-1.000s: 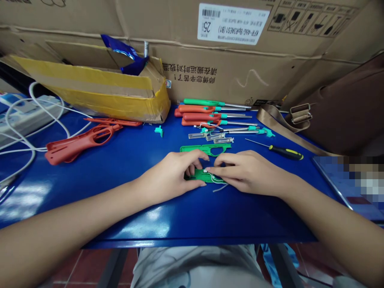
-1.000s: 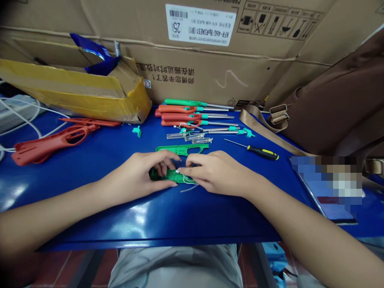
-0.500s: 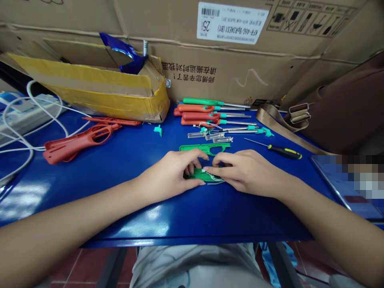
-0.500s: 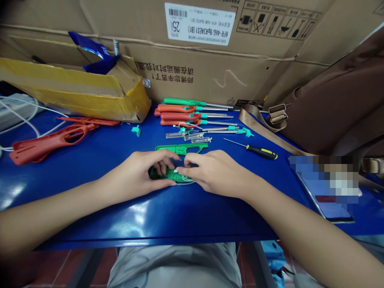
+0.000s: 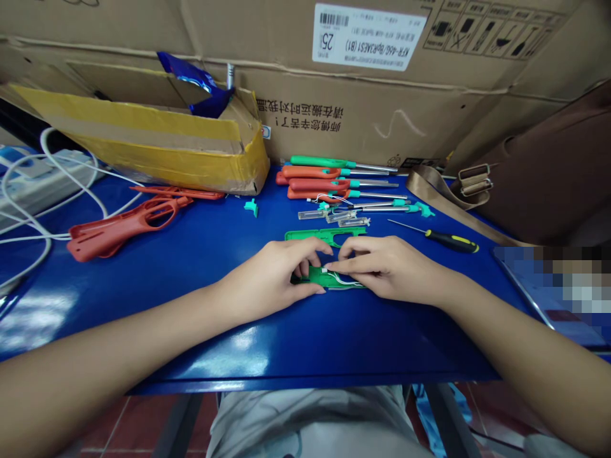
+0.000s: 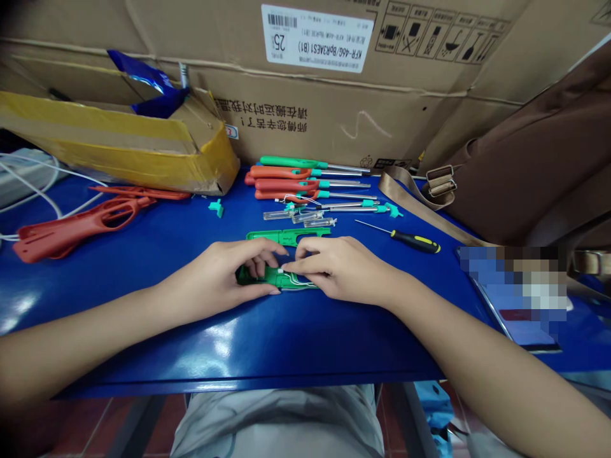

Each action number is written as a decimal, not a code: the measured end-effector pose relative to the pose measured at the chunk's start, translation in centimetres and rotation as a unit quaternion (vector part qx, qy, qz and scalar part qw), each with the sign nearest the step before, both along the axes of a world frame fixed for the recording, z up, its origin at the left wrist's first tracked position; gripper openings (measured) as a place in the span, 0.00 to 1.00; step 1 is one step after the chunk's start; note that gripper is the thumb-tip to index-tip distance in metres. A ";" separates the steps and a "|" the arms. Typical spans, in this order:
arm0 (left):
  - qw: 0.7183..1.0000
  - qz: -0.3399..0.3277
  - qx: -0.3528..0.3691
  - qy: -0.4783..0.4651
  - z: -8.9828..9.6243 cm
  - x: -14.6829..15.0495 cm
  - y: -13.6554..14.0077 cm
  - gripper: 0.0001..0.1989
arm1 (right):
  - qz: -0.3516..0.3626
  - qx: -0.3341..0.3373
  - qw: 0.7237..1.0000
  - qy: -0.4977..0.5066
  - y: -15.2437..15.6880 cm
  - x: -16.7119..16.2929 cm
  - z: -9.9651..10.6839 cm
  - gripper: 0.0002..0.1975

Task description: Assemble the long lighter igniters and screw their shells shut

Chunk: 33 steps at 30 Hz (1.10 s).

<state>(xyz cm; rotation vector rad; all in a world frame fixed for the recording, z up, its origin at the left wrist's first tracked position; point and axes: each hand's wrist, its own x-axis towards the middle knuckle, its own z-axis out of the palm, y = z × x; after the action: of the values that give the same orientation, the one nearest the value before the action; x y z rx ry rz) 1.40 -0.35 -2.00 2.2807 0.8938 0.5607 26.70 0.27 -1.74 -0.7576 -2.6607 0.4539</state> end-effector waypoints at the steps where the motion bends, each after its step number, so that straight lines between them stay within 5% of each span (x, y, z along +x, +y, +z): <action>1: 1.000 0.000 0.001 0.001 0.0 0.0 0.0 0.20 | 0.003 0.000 1.000 0.001 0.0 0.0 0.0 0.17; 33: 1.000 -0.004 0.019 -0.002 -0.1 0.1 0.0 0.22 | 0.055 0.156 0.986 -0.027 -0.1 0.1 0.7 0.14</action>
<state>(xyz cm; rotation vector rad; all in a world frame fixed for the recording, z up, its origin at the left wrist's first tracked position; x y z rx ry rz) 1.48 -0.33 -2.12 2.3144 0.8795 0.5837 26.84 0.13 -1.09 -0.5385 -2.7413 0.0387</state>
